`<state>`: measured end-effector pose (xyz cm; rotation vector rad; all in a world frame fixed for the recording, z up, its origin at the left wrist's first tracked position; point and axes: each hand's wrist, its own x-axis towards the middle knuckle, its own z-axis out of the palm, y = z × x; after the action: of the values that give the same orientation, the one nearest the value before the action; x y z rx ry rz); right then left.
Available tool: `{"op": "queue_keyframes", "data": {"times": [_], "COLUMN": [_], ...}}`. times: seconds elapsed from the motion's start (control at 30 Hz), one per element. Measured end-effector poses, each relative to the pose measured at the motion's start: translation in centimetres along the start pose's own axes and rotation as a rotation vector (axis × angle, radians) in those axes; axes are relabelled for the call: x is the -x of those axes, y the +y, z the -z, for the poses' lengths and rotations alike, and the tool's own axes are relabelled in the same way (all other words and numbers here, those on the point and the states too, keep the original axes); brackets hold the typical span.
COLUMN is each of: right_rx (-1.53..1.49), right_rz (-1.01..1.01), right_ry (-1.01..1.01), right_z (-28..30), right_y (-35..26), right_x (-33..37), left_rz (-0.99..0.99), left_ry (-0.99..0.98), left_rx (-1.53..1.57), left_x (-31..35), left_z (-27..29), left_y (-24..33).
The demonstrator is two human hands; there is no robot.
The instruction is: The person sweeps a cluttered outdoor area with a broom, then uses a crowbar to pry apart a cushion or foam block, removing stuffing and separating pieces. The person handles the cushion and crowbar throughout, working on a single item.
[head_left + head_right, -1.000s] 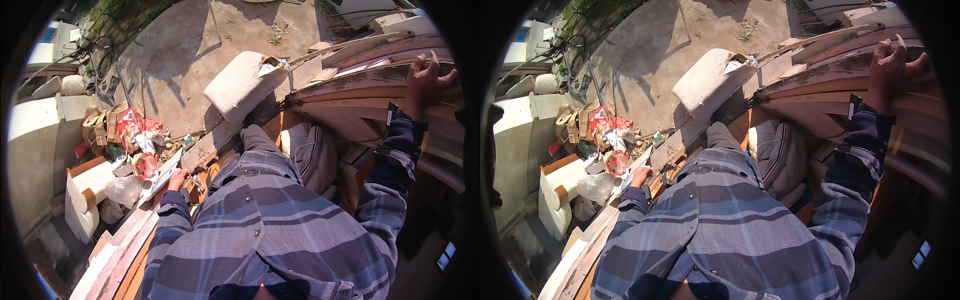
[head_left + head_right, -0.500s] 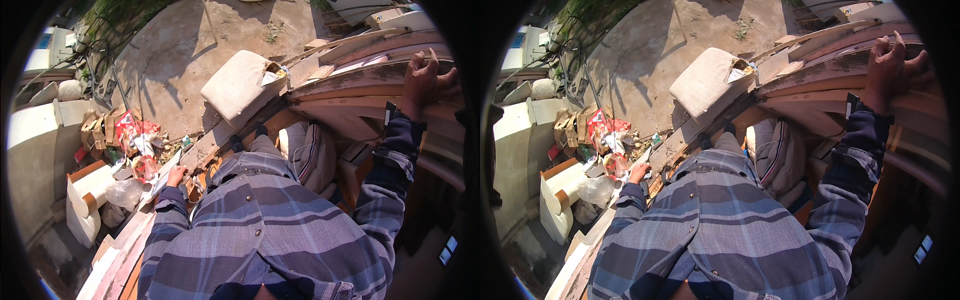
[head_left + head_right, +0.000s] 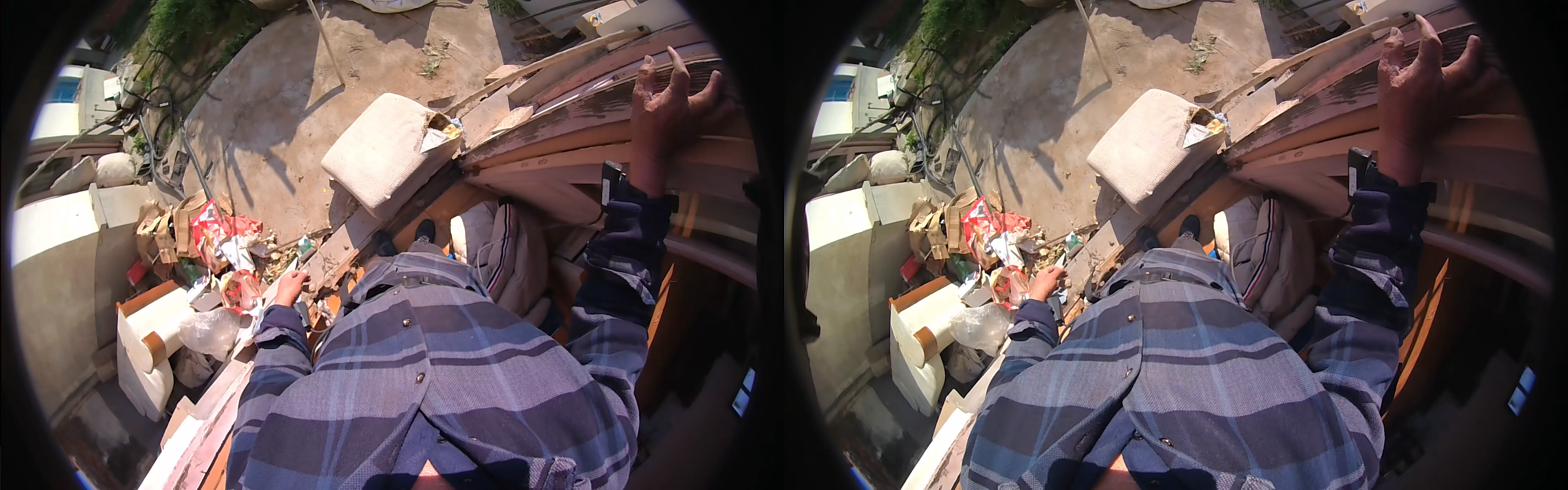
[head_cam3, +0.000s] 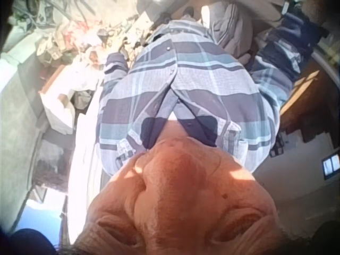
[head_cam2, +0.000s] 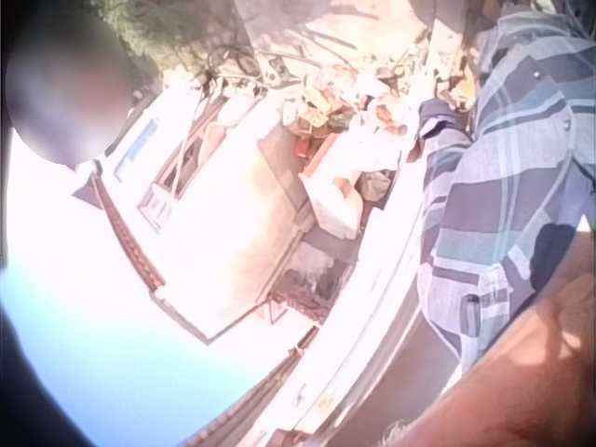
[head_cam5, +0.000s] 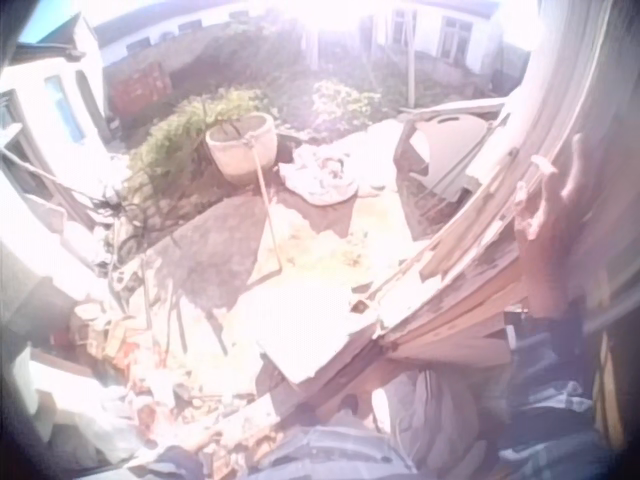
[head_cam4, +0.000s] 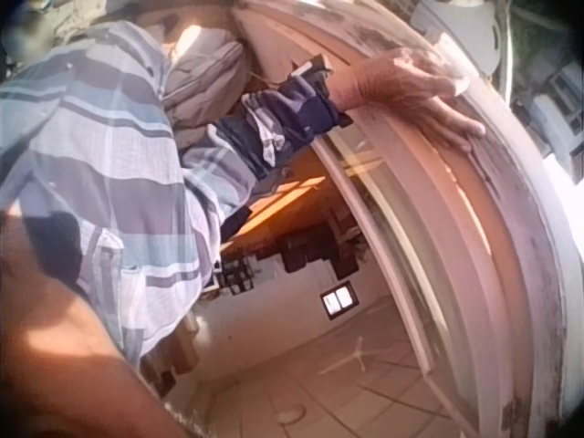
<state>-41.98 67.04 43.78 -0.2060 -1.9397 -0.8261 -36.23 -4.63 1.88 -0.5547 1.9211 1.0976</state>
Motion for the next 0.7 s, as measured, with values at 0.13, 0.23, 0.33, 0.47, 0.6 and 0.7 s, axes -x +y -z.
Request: {"op": "queue_keyframes", "data": {"times": [0.13,0.23,0.33,0.47,0.6,0.7], "right_rx": [-0.627,-0.797,-0.947,-1.230,-1.300,-1.454], "right_rz": [-0.308,-0.270,-0.126,-0.449,-0.261,-0.136], "right_ry": [0.003,-0.251,-0.764,-1.329,-1.925,-2.018], "right_z": [3.9,6.9,7.9,10.7,15.8,17.2], "right_y": [-3.6,-6.9,-11.0,-13.0,-10.0,-8.6], "right_x": [2.2,8.3,17.8,33.6,46.7,51.6], "left_rz": [-0.060,-0.016,0.199,-0.038,-0.077,0.030], "left_ry": [0.049,0.050,0.138,0.253,0.311,0.266], "left_rx": [-0.156,-0.134,-0.112,-0.300,-0.299,-0.168], "left_x": [2.0,2.6,3.3,5.8,9.4,12.0], "left_z": [0.1,0.1,-0.1,-1.5,-2.2,-2.4], "left_y": [0.2,-0.9,-2.1,-2.4,-0.8,-1.1]}}
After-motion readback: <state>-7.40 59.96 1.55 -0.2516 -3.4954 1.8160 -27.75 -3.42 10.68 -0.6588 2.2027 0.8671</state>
